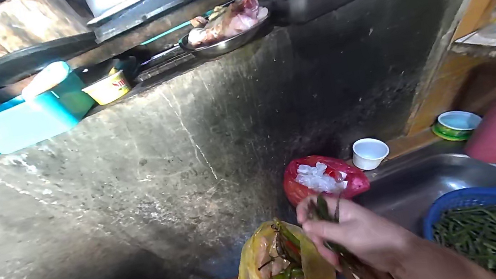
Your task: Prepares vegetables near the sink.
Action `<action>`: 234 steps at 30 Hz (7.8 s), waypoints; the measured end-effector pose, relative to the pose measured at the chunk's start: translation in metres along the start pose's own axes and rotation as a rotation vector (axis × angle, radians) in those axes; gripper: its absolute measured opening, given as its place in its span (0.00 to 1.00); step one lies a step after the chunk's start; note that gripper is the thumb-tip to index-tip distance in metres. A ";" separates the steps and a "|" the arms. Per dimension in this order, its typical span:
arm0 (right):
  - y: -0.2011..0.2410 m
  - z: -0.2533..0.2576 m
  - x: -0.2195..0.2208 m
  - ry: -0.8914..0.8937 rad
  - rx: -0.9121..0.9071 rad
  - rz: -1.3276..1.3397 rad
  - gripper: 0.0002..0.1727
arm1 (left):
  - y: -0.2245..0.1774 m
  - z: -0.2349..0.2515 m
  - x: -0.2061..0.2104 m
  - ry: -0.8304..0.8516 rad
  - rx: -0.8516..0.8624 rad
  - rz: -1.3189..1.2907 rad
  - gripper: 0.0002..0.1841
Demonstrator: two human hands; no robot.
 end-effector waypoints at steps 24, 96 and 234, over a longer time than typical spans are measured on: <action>-0.029 -0.048 -0.010 0.117 -0.578 -0.831 0.14 | 0.007 0.032 0.033 0.127 -0.008 -0.164 0.16; -0.008 0.008 0.025 0.030 0.100 -0.814 0.18 | -0.001 0.008 0.024 0.019 -0.079 0.065 0.19; -0.022 0.009 0.004 0.105 0.207 -0.196 0.07 | -0.018 0.018 0.019 0.023 -0.009 -0.018 0.15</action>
Point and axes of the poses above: each hand's wrist, its own z-axis towards the middle knuckle, its own x-axis out of the palm, y = z × x, the point moved 6 cm from there along z, towards the middle knuckle, and after that the axes turned 4 degrees about z, right-handed, at the moved point
